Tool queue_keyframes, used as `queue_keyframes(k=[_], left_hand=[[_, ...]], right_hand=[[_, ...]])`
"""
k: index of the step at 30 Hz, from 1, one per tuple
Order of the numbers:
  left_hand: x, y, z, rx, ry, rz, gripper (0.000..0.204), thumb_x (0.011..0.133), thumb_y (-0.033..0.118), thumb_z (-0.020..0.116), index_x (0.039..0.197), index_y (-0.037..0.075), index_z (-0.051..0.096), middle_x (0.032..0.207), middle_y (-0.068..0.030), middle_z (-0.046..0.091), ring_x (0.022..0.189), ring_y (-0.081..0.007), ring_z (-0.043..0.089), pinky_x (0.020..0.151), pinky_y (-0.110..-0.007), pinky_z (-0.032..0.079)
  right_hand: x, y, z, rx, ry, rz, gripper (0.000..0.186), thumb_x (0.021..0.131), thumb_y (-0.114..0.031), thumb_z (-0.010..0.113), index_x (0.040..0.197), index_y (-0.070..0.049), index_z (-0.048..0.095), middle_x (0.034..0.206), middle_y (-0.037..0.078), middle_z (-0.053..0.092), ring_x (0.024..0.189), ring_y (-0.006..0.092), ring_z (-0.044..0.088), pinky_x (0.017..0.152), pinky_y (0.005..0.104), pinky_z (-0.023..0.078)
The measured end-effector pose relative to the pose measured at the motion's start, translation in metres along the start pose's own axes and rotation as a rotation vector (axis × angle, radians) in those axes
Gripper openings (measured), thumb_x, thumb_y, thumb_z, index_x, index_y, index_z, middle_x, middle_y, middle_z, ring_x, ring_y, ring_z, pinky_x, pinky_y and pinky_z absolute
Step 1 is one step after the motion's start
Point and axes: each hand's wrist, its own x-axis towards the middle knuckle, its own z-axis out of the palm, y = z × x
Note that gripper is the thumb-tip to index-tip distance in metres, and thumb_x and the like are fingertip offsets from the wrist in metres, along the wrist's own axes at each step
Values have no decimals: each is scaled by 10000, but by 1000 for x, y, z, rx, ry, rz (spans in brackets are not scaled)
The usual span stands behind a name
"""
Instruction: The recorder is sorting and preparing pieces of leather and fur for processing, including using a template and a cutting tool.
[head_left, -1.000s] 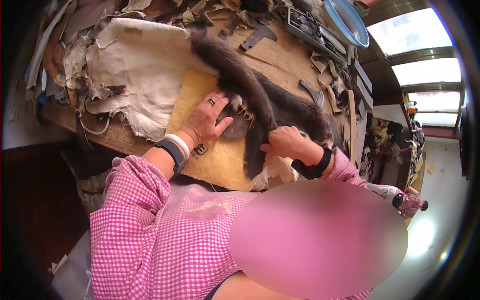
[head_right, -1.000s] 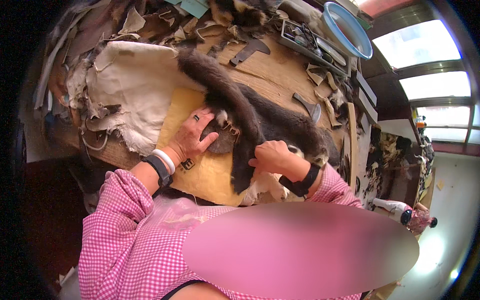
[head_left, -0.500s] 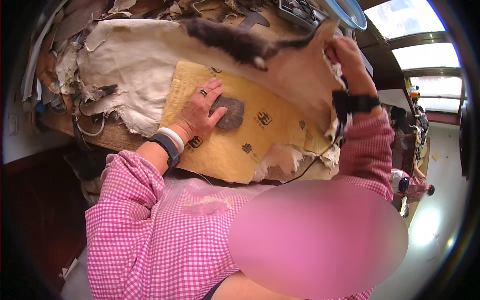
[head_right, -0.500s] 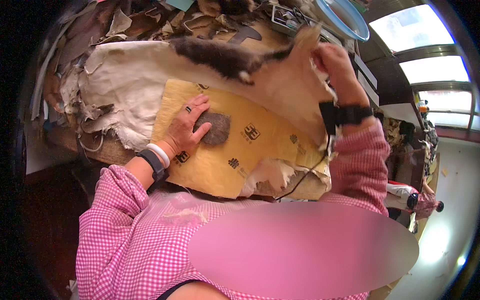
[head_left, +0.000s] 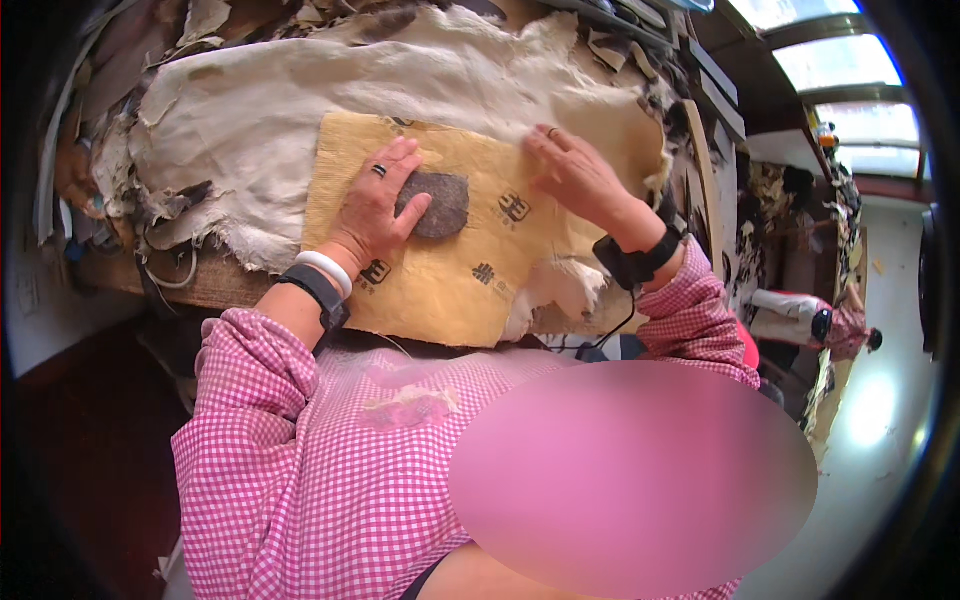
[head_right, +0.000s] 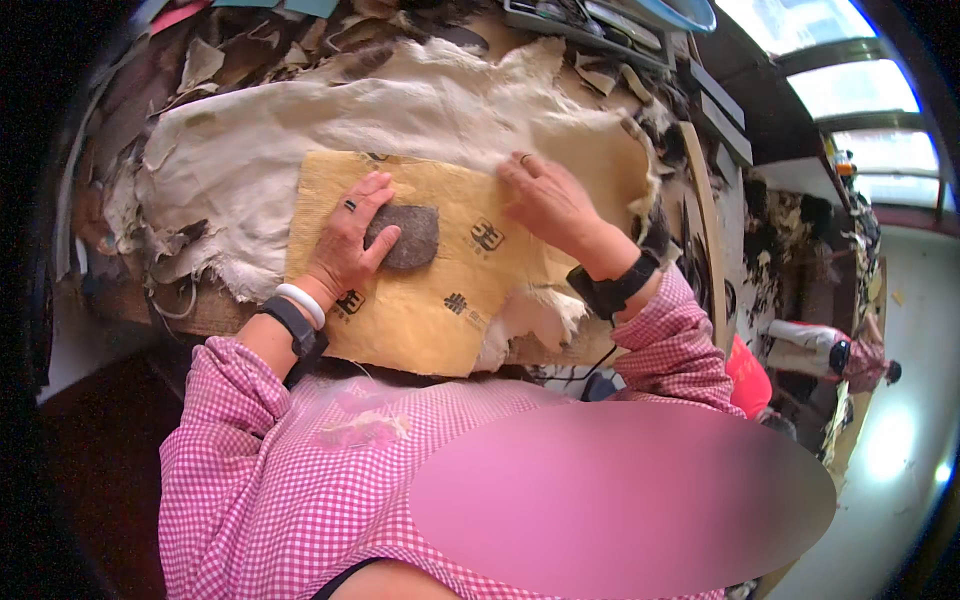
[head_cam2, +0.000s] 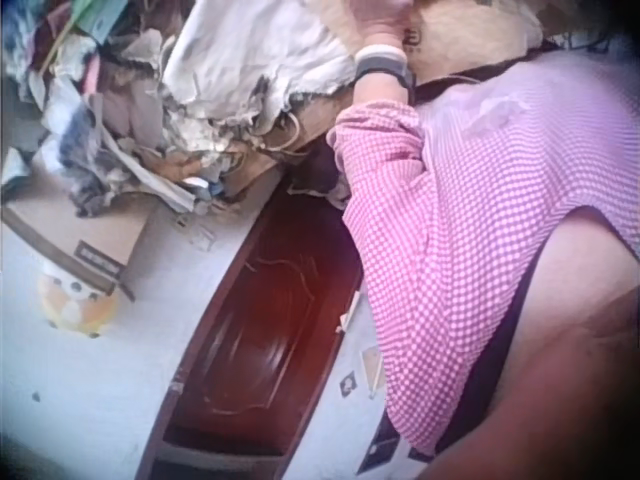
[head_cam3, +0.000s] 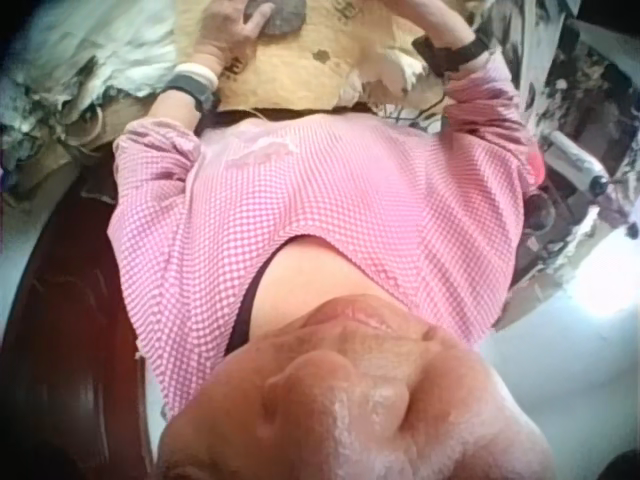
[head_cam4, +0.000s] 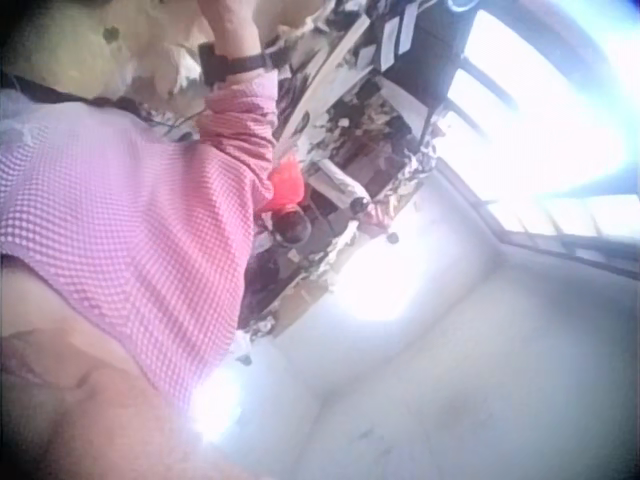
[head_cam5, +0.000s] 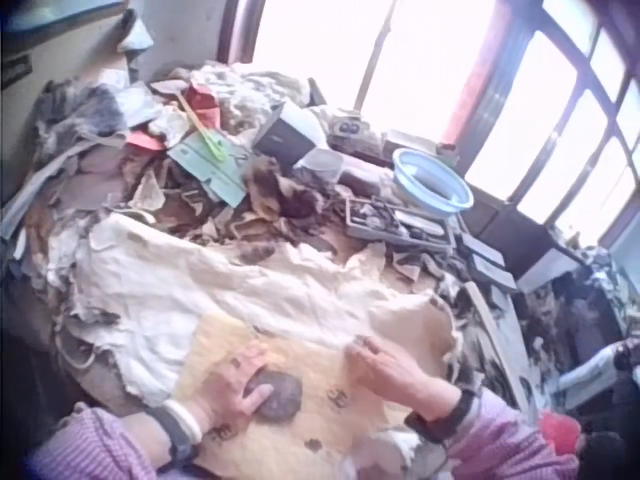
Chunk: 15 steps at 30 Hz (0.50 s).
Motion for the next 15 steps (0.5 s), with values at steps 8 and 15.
queue_keyframes(k=[8, 15], left_hand=[[7, 0, 0, 60, -14, 19, 398, 818, 164, 626, 1176, 8, 546, 1325, -176, 505, 1262, -353, 443, 1067, -416, 342], [6, 3, 3, 97, -80, 15, 367, 863, 151, 565, 1200, 11, 537, 1343, -178, 490, 1264, -342, 445, 1063, -396, 343]], right_hand=[[-128, 66, -11, 67, 137, 310, 405, 832, -212, 643, 1167, 2, 570, 1259, 198, 533, 1121, 348, 532, 964, 396, 417], [-225, 100, -8, -46, 443, 486, 327, 849, -212, 633, 1112, -19, 612, 1185, 157, 591, 1070, 340, 568, 901, 390, 451]])
